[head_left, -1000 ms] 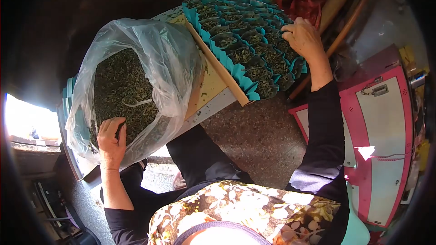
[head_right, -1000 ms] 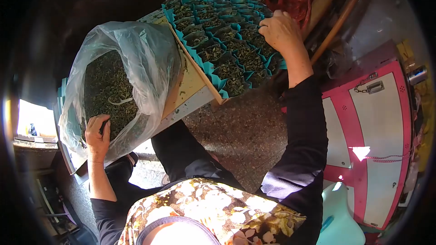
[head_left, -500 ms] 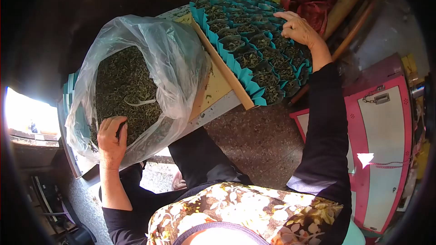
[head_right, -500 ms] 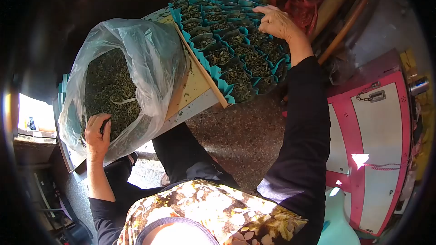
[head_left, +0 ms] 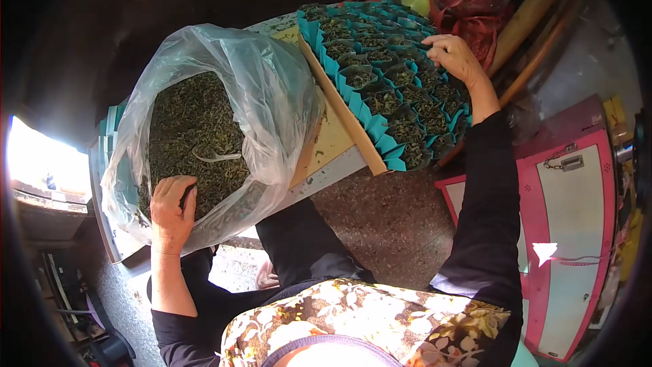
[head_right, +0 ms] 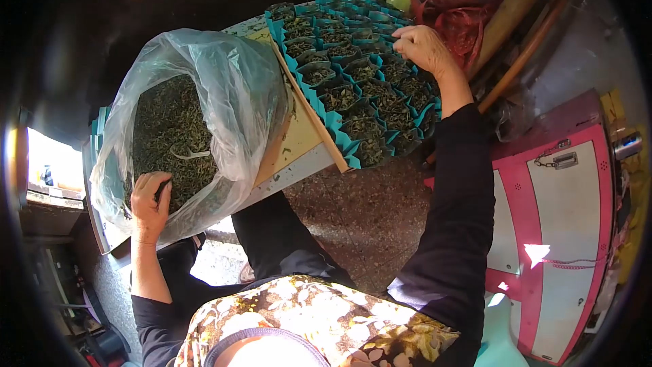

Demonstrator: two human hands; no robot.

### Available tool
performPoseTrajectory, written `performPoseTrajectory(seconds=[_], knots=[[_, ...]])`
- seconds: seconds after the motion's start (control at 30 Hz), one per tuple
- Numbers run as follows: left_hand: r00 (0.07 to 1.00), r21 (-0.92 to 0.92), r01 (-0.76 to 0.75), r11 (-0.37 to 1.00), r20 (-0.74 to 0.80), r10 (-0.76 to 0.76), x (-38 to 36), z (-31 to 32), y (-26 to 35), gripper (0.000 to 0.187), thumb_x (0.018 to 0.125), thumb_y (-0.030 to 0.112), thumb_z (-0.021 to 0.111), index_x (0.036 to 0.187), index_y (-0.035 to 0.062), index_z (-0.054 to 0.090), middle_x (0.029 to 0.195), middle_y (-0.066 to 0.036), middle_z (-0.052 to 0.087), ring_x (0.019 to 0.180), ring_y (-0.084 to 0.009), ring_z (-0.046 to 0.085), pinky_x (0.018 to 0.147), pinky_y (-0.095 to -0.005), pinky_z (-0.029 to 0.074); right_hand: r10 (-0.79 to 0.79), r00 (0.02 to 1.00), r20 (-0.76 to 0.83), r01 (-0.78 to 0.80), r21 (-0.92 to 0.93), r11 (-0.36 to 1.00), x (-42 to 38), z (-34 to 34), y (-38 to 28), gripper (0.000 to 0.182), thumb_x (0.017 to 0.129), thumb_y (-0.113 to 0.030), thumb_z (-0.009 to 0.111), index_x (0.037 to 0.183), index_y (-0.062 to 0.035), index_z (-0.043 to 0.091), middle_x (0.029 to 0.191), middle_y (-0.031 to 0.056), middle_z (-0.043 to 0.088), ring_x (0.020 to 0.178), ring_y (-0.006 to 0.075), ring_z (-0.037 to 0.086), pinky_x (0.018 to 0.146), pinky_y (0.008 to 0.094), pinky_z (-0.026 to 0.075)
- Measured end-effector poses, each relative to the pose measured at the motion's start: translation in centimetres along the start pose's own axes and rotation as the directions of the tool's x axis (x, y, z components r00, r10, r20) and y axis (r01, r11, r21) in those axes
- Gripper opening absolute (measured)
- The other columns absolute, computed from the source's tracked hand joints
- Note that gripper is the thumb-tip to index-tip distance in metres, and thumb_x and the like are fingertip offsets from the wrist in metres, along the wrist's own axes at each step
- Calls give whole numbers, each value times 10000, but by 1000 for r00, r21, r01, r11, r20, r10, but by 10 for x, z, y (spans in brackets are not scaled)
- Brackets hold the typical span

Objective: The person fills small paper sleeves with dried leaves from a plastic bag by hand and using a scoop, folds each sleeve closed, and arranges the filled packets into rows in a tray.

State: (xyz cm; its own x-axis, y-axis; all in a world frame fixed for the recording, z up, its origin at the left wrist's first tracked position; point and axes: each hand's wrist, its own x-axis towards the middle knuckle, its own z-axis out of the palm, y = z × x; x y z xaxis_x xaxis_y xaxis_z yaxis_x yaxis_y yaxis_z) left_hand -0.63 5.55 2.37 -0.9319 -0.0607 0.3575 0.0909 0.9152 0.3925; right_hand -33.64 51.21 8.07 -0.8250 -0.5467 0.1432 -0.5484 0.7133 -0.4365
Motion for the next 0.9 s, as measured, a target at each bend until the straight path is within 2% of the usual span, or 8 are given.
performPoseTrajectory(seconds=[0.2, 0.27, 0.4, 0.47, 0.6, 0.7, 0.77, 0.9], knots=[[1000, -5, 2, 1000, 1, -2, 0, -1, -1, 165, 771, -9, 609, 933, 18, 626, 907, -131, 631, 865, -325, 587, 772, -393, 468, 19, 995, -103, -8, 103, 995, 21, 2, 1, 257, 795, -176, 512, 919, 7, 645, 838, 125, 664, 810, 222, 626, 803, 331, 466], [1000, -16, -4, 1000, 2, 4, 1, -1, -1, 166, 770, -11, 609, 932, 17, 626, 904, -130, 630, 861, -325, 587, 768, -394, 468, 196, 969, -151, -202, -26, 979, 24, 0, -21, 354, 804, -130, 493, 1128, -41, 604, 755, 108, 634, 788, 202, 615, 795, 322, 465], [1000, -24, -19, 1000, -4, 19, 2, -3, 0, 166, 766, -14, 610, 930, 13, 623, 897, -131, 629, 850, -326, 586, 755, -393, 468, 265, 956, -123, -280, -121, 952, 43, 1, -22, 459, 791, -64, 493, 1245, -80, 558, 711, 96, 616, 775, 195, 615, 784, 316, 464], [1000, -32, -29, 999, -7, 29, 2, -2, 0, 166, 765, -15, 611, 928, 13, 623, 896, -132, 629, 847, -326, 586, 752, -392, 468, 266, 964, -1, -260, -201, 944, 53, 3, -15, 549, 771, -6, 501, 1310, -106, 518, 734, 115, 617, 767, 193, 610, 793, 334, 462], [1000, -37, -11, 999, 2, 11, 2, -4, 0, 162, 764, -13, 613, 924, 12, 623, 896, -132, 629, 848, -326, 586, 753, -392, 468, 358, 934, 2, -339, -313, 887, 61, 12, -15, 560, 759, 3, 518, 1309, -103, 511, 802, 151, 638, 801, 247, 619, 798, 375, 465], [1000, -37, -8, 999, 2, 8, 2, -5, 0, 163, 763, -12, 616, 924, 13, 624, 898, -132, 630, 849, -327, 587, 753, -391, 469, 174, 980, -93, -197, -388, 900, 65, 21, -1, 542, 774, -12, 521, 1304, -119, 515, 887, 178, 642, 838, 291, 624, 780, 395, 467], [1000, -34, -9, 999, -1, 9, 2, -5, 0, 164, 762, -12, 618, 925, 14, 624, 899, -132, 630, 850, -328, 587, 754, -391, 469, 334, 941, -55, -331, -353, 875, 65, 18, -11, 543, 774, -46, 481, 1298, -182, 525, 1239, 145, 578, 1112, 344, 553, 909, 407, 457], [1000, -40, -13, 999, 8, 13, 3, -5, 0, 162, 765, -4, 614, 926, 8, 627, 907, -143, 631, 854, -336, 589, 754, -388, 472, 281, 960, -15, -263, -403, 876, 63, 15, -15, 548, 770, -34, 483, 1295, -184, 530, 1243, 150, 573, 1110, 344, 555, 897, 415, 458]])
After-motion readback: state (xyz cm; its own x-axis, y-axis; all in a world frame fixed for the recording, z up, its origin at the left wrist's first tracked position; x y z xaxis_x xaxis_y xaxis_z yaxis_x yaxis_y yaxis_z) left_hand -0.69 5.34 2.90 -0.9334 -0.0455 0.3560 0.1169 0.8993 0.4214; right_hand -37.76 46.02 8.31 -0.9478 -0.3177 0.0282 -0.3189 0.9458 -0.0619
